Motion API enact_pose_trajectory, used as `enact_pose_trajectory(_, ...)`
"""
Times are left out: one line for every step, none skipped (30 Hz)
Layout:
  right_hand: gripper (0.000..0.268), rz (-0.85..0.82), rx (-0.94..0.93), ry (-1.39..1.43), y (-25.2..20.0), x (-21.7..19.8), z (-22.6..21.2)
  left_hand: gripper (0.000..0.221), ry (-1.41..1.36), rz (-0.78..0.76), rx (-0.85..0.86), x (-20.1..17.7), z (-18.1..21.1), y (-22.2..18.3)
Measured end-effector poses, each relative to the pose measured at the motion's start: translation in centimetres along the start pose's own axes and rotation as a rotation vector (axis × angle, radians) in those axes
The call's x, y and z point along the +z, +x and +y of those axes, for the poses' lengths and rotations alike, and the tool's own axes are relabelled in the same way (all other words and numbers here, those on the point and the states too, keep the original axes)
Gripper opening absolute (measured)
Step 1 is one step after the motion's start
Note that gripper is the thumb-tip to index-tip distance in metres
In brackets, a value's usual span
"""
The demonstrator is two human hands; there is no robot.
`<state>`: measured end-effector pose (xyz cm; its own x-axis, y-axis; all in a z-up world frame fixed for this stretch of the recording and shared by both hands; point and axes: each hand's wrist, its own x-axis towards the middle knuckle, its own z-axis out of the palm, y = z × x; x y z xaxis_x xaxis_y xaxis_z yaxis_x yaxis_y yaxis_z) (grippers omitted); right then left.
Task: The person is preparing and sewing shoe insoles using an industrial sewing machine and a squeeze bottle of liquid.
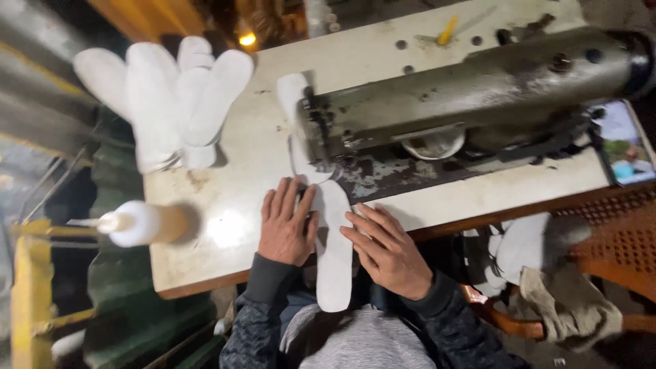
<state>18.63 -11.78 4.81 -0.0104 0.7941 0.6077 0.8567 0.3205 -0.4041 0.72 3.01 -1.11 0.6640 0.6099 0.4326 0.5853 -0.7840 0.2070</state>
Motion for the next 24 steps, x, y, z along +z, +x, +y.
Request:
enact_pose_trajectory(0.033, 0.007, 0.016, -0.019, 0.1, -1.5, 1.1, 0.054, -0.015, -0.003, 0.021, -0.1, -0.1, 0.1)
enact_pose_trajectory(0.029, 0.068, -0.021, -0.051, 0.0, -3.2, 2.0, 0.055, 0.006, 0.020, 0.039, -0.1, -0.1, 0.3)
enact_pose_trajectory(0.024, 0.128, -0.060, -0.084, -0.1, -4.9, 3.0, 0.056, 0.026, 0.044, 0.056, -0.1, 0.0, 0.4)
enact_pose_trajectory(0.024, 0.135, -0.044, -0.105, -0.9, -7.3, 5.0, 0.056, 0.009, 0.042, 0.078, -0.1, 0.2, 0.5)
enact_pose_trajectory(0.021, 0.184, -0.013, -0.217, -1.8, -9.7, 6.8, 0.055, 0.031, 0.036, 0.054, 0.0, 0.5, 0.6)
enact_pose_trajectory(0.020, 0.233, 0.013, -0.324, -2.6, -12.1, 8.6, 0.055, 0.058, 0.034, 0.024, -0.1, 0.6, 0.6)
enact_pose_trajectory(0.020, 0.238, 0.022, -0.340, -3.0, -14.8, 9.7, 0.055, 0.047, 0.034, 0.041, -0.4, 0.6, 0.7)
enact_pose_trajectory(0.027, 0.258, 0.163, -0.366, -3.3, -17.4, 10.7, 0.055, 0.039, -0.026, 0.045, -0.7, 0.5, 0.7)
enact_pose_trajectory(0.034, 0.279, 0.304, -0.390, -3.5, -19.9, 11.7, 0.056, 0.030, -0.086, 0.049, -1.1, 0.4, 0.7)
enact_pose_trajectory(0.034, 0.281, 0.303, -0.393, -4.8, -21.9, 14.5, 0.056, 0.029, -0.083, 0.051, -1.1, 0.4, 0.8)
enact_pose_trajectory(0.032, 0.284, 0.371, -0.454, -6.0, -23.9, 17.3, 0.055, 0.034, -0.080, 0.053, -1.1, 0.5, 0.8)
enact_pose_trajectory(0.031, 0.284, 0.440, -0.513, -7.2, -25.7, 20.1, 0.055, 0.040, -0.078, 0.051, -1.1, 0.5, 0.7)
enact_pose_trajectory(0.031, 0.283, 0.438, -0.513, -7.2, -26.5, 21.2, 0.055, 0.040, -0.078, 0.049, -1.1, 0.5, 0.7)
enact_pose_trajectory(0.034, 0.196, 0.617, -0.515, -7.2, -27.1, 22.4, 0.054, 0.036, -0.075, 0.046, -1.1, 0.5, 0.7)
enact_pose_trajectory(0.041, 0.107, 0.794, -0.514, -7.2, -27.8, 23.5, 0.054, 0.032, -0.073, 0.043, -1.1, 0.5, 0.7)
enact_pose_trajectory(0.041, 0.108, 0.791, -0.514, -7.1, -28.0, 24.4, 0.054, 0.033, -0.071, 0.042, -1.2, 0.6, 0.8)
enact_pose_trajectory(0.047, 0.077, 0.895, -0.462, -7.0, -28.1, 25.4, 0.054, 0.033, -0.074, 0.039, -1.3, 0.7, 0.8)
enact_pose_trajectory(0.054, 0.044, 0.997, -0.407, -7.0, -28.3, 26.3, 0.054, 0.033, -0.078, 0.036, -1.4, 0.8, 0.9)
enact_pose_trajectory(0.054, 0.044, 0.994, -0.407, -5.6, -28.2, 25.5, 0.054, 0.033, -0.076, 0.035, -1.3, 0.8, 0.9)
enact_pose_trajectory(0.055, 0.003, 1.132, -0.355, -4.4, -28.1, 24.6, 0.054, 0.036, -0.074, 0.028, -1.3, 0.8, 0.9)
enact_pose_trajectory(0.059, -0.039, 1.267, -0.299, -3.2, -28.0, 23.7, 0.055, 0.039, -0.071, 0.021, -1.3, 0.9, 0.9)
enact_pose_trajectory(0.059, -0.036, 1.269, -0.298, -3.0, -28.2, 24.2, 0.055, 0.040, -0.071, 0.024, -1.3, 0.8, 0.9)
enact_pose_trajectory(0.060, -0.079, 1.308, -0.257, -2.8, -28.3, 24.7, 0.055, 0.033, -0.074, 0.023, -1.2, 0.8, 0.9)
enact_pose_trajectory(0.062, -0.122, 1.346, -0.217, -2.6, -28.4, 25.2, 0.056, 0.026, -0.077, 0.020, -1.2, 0.8, 0.9)
